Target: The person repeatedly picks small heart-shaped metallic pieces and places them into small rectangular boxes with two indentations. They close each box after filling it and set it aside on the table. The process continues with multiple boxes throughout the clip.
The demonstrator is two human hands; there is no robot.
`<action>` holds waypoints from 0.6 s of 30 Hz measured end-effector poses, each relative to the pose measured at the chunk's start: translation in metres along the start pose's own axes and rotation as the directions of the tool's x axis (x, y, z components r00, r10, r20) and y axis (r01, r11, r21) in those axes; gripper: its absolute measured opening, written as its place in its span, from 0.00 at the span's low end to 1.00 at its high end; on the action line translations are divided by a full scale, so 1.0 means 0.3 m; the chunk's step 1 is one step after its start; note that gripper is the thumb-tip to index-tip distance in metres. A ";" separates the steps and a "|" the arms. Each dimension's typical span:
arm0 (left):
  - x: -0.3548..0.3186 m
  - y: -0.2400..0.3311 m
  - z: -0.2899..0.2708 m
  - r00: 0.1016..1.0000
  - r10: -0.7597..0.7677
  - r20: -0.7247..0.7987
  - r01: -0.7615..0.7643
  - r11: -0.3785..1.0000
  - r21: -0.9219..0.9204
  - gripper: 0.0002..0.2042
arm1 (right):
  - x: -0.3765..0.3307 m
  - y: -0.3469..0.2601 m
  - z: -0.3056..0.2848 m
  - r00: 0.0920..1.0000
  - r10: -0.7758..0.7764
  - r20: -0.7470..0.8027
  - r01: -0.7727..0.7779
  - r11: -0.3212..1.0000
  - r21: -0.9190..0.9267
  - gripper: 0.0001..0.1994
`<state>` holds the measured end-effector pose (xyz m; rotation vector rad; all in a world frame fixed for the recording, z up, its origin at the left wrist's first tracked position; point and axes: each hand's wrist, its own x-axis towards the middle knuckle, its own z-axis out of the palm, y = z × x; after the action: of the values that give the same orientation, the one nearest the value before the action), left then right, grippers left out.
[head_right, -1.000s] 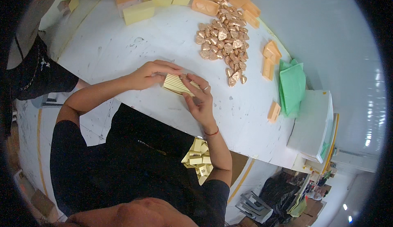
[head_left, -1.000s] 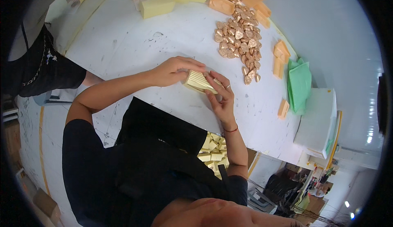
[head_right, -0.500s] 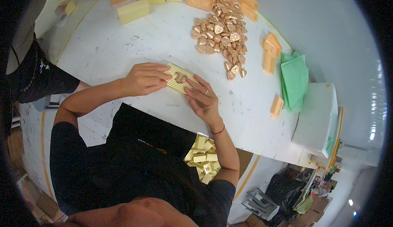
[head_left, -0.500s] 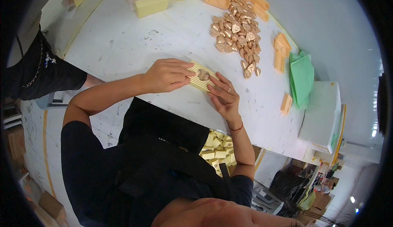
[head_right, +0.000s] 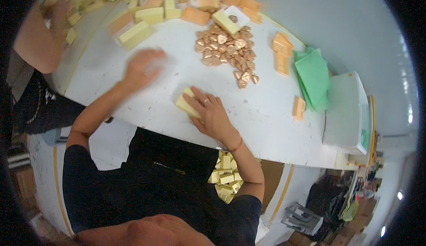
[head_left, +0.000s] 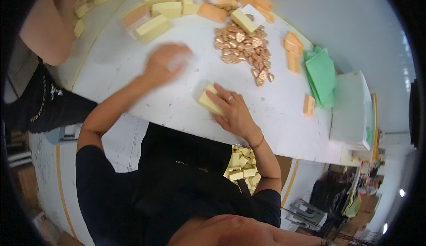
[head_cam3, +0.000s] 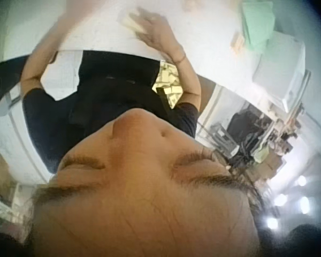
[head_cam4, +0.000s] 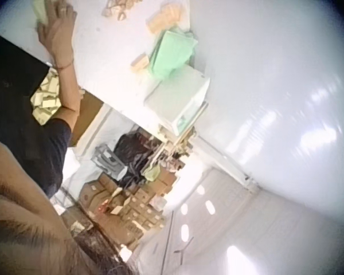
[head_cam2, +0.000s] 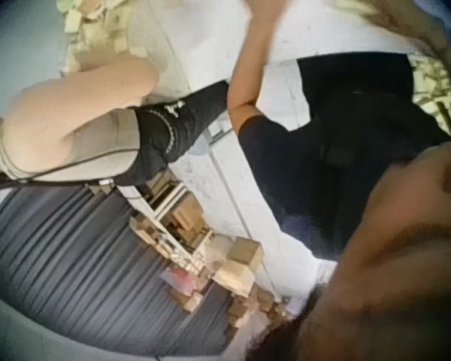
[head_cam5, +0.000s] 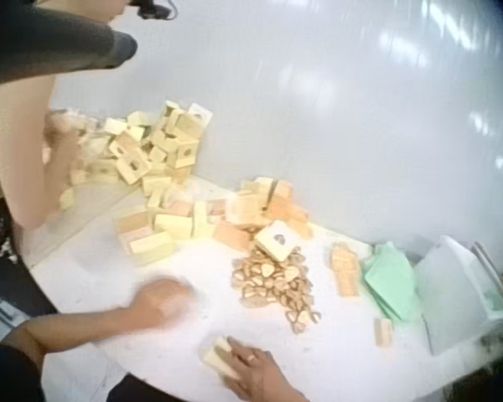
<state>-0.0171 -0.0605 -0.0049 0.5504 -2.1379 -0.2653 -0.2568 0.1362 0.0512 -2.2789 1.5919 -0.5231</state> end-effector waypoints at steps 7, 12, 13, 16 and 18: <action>-0.009 -0.309 -0.202 0.979 -0.202 0.024 0.159 0.833 0.530 0.27 | -0.212 0.102 -0.201 0.935 0.296 -0.195 -0.283 0.955 0.092 0.16; -0.079 -0.004 -0.110 0.989 -0.026 0.146 -0.033 0.920 0.390 0.27 | -0.095 0.325 -0.106 0.815 0.330 -0.476 -0.399 0.916 -0.050 0.18; -0.117 0.054 -0.083 0.989 0.031 0.143 -0.086 0.914 0.396 0.26 | -0.079 0.349 -0.085 0.823 0.361 -0.440 -0.407 0.913 -0.014 0.18; -0.184 0.224 -0.064 0.947 0.141 0.290 -0.246 0.897 0.366 0.22 | -0.063 0.407 -0.043 0.815 0.324 -0.481 -0.451 0.875 -0.174 0.15; -0.198 0.308 -0.096 0.939 0.135 0.315 -0.217 0.946 0.241 0.26 | -0.047 0.408 -0.055 0.826 0.319 -0.464 -0.471 0.842 -0.261 0.12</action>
<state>0.0098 0.0493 0.0046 0.4918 -2.5201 0.0567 -0.3702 0.1079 0.0091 -2.0507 2.4956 -0.6585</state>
